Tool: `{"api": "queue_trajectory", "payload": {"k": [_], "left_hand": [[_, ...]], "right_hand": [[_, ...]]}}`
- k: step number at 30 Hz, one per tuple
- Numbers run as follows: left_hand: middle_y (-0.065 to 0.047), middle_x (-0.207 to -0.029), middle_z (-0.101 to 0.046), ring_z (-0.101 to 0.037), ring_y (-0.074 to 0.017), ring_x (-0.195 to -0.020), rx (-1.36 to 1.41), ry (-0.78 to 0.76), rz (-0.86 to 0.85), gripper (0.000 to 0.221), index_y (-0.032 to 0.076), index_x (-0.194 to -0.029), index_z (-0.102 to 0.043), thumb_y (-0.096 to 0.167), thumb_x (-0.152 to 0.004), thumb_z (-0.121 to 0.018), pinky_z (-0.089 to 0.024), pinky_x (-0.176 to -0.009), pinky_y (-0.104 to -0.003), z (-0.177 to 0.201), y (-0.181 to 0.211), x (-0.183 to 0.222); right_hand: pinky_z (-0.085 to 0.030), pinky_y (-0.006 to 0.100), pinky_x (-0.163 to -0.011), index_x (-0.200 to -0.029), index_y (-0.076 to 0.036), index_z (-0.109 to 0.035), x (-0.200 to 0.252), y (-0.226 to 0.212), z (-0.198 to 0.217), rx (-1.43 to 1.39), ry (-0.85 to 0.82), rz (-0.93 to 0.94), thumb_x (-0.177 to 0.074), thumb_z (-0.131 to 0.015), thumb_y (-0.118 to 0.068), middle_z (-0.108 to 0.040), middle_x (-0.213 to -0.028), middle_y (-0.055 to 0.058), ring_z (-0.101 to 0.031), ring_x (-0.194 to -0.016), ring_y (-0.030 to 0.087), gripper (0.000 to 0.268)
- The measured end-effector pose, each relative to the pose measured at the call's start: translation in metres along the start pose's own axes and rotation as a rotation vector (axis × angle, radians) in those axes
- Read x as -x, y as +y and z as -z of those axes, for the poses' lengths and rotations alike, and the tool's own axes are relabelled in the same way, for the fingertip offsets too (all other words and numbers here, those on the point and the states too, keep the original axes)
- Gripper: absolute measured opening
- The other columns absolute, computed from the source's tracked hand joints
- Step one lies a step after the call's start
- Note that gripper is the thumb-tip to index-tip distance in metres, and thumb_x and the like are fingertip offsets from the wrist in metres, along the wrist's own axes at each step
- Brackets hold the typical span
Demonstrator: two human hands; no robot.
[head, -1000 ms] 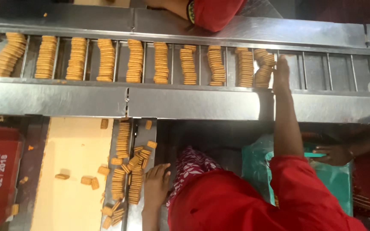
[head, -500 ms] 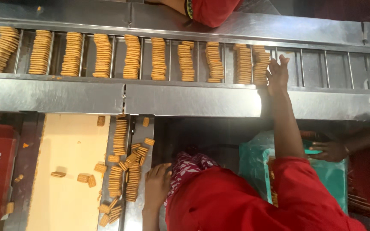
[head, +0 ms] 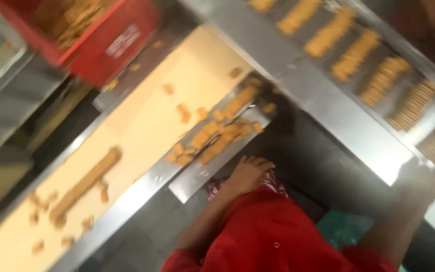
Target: The person sorts biscuits on a conveyor belt by hand, aligning them into rows and placing some into crates.
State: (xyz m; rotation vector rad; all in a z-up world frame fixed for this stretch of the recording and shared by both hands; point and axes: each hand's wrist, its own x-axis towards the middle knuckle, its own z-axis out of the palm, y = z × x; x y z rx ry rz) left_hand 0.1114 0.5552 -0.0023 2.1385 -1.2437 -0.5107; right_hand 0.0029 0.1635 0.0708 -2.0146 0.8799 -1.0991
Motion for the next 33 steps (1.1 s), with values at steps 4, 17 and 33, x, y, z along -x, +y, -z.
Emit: {"api": "queue_trajectory", "payload": {"k": [4,17,33], "left_hand": [[-0.008,-0.121,-0.067,-0.061,-0.0315,-0.116,0.007,0.054,0.119,0.039,0.015,-0.123,-0.067,0.020,-0.085,-0.068,-0.045,-0.099,-0.050,0.001,-0.035,0.051],[-0.013,-0.113,-0.071,-0.066,-0.0355,-0.102,-0.128,0.427,0.672,0.034,0.010,-0.116,-0.070,0.020,-0.083,-0.072,-0.049,-0.090,-0.053,0.027,-0.203,0.311],[-0.008,-0.086,-0.062,-0.061,-0.0341,-0.085,-0.461,1.045,1.324,0.015,0.009,-0.091,-0.061,0.020,-0.082,-0.065,-0.041,-0.081,-0.053,0.095,-0.364,0.410]], "right_hand": [[-0.036,0.057,-0.124,-0.157,-0.004,-0.037,0.045,-0.029,-0.061,0.094,-0.114,0.410,-0.111,-0.051,-0.039,-0.042,-0.161,0.025,-0.042,-0.149,0.045,0.058],[-0.036,0.051,-0.116,-0.149,0.001,-0.043,0.351,-0.222,-0.357,-0.103,-1.405,0.587,-0.094,-0.069,-0.036,-0.035,-0.159,0.030,-0.037,-0.145,0.048,0.071],[-0.038,0.049,-0.115,-0.151,-0.001,-0.043,0.540,-0.339,-0.528,-0.005,-1.513,0.929,-0.091,-0.074,-0.027,-0.038,-0.158,0.025,-0.041,-0.142,0.043,0.072]]}}
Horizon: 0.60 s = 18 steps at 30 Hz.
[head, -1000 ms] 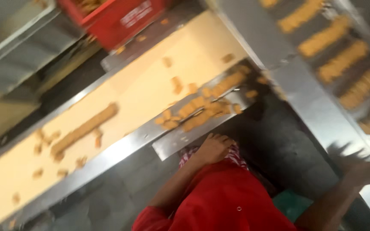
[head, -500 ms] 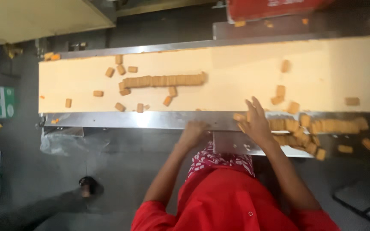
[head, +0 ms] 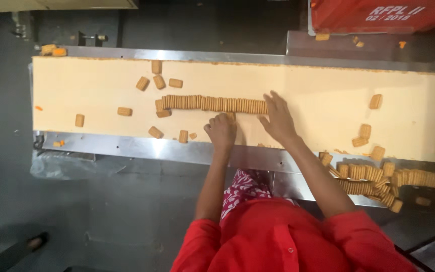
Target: The person sorts biscuits on a conveyor belt by hand, aligning them into rows and placing some into crates.
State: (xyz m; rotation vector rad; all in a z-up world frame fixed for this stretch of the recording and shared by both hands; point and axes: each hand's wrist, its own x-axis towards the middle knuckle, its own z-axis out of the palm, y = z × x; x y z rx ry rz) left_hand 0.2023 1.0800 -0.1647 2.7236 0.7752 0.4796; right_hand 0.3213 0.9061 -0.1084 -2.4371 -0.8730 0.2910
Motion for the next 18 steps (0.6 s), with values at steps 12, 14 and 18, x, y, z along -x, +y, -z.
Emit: {"api": "queue_trajectory", "payload": {"k": [12,14,18], "left_hand": [[-0.016,-0.111,-0.065,-0.064,-0.0354,-0.105,0.835,-0.554,0.176,0.032,0.004,-0.111,-0.059,0.021,-0.087,-0.073,-0.050,-0.097,-0.046,0.004,0.039,0.049],[-0.017,-0.121,-0.063,-0.058,-0.0358,-0.118,0.698,-0.546,-0.070,0.037,0.007,-0.121,-0.059,0.016,-0.087,-0.071,-0.039,-0.106,-0.056,0.006,0.020,0.031],[-0.014,-0.143,-0.057,-0.040,-0.0380,-0.140,-0.054,-0.230,-0.420,0.059,0.013,-0.140,-0.050,0.003,-0.084,-0.062,-0.028,-0.108,-0.067,0.003,-0.017,-0.040]], "right_hand": [[-0.057,0.033,-0.079,-0.135,-0.002,-0.061,0.068,0.034,-0.077,-0.979,-0.044,-0.572,-0.097,-0.065,-0.019,-0.073,-0.113,0.011,-0.069,-0.093,0.015,0.041],[-0.057,0.030,-0.081,-0.133,-0.002,-0.062,0.059,0.055,-0.057,-0.747,0.050,-0.502,-0.096,-0.070,-0.016,-0.072,-0.108,0.014,-0.067,-0.092,0.015,0.040],[-0.058,0.035,-0.093,-0.132,-0.006,-0.066,0.017,0.100,-0.030,-0.248,0.120,-0.432,-0.100,-0.069,-0.013,-0.074,-0.114,0.015,-0.071,-0.102,0.026,0.034]]}}
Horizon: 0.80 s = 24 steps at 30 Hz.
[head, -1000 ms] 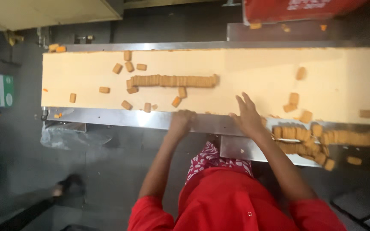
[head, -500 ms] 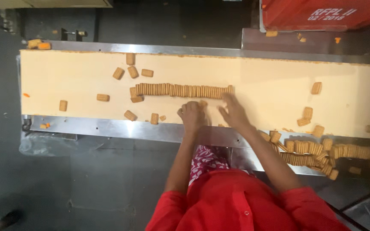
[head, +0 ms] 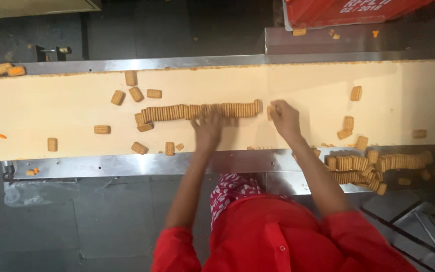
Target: The person sorts biscuits on a conveyor belt by hand, aligning them into rows and placing some into crates.
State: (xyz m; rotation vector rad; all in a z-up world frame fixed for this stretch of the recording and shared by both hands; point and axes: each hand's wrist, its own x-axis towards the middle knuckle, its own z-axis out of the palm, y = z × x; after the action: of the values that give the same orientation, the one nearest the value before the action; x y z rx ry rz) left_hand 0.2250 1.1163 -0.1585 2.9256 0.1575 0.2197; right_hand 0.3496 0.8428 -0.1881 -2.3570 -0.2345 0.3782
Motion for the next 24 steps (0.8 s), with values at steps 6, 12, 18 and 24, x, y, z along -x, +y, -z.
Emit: {"api": "queue_trajectory", "payload": {"k": [6,12,18,24], "left_hand": [[-0.008,-0.131,-0.060,-0.042,-0.0356,-0.142,0.028,-0.057,-0.117,0.076,0.012,-0.151,-0.047,-0.003,-0.078,-0.065,-0.035,-0.106,-0.062,0.018,-0.017,-0.028],[-0.018,-0.126,-0.059,-0.052,-0.0368,-0.119,0.358,-0.125,-0.073,0.084,0.008,-0.146,-0.052,0.006,-0.065,-0.075,-0.049,-0.098,-0.044,-0.016,0.054,-0.040],[-0.012,-0.127,-0.058,-0.054,-0.0337,-0.119,0.295,-0.071,0.101,0.063,0.014,-0.132,-0.060,0.020,-0.073,-0.082,-0.047,-0.090,-0.047,-0.022,0.115,-0.037],[-0.008,-0.125,-0.059,-0.054,-0.0317,-0.117,0.254,-0.054,0.100,0.060,0.018,-0.133,-0.062,0.023,-0.076,-0.081,-0.046,-0.088,-0.048,-0.020,0.120,-0.033]], "right_hand": [[-0.040,0.048,-0.110,-0.143,-0.001,-0.052,-0.010,-0.036,0.010,0.130,-0.179,0.362,-0.084,-0.073,-0.009,-0.047,-0.149,0.026,-0.044,-0.136,0.044,0.063],[-0.044,0.047,-0.111,-0.144,-0.014,-0.054,0.011,-0.037,0.060,0.292,-0.179,0.219,-0.087,-0.075,-0.019,-0.045,-0.153,0.017,-0.041,-0.138,0.041,0.060],[-0.048,0.047,-0.102,-0.145,-0.015,-0.054,0.025,-0.029,0.061,0.428,-0.090,0.328,-0.081,-0.079,-0.025,-0.048,-0.143,0.018,-0.045,-0.128,0.042,0.070],[-0.047,0.046,-0.105,-0.145,-0.018,-0.055,0.031,-0.027,0.044,0.591,0.012,0.381,-0.083,-0.082,-0.035,-0.049,-0.140,0.016,-0.045,-0.125,0.041,0.070]]}}
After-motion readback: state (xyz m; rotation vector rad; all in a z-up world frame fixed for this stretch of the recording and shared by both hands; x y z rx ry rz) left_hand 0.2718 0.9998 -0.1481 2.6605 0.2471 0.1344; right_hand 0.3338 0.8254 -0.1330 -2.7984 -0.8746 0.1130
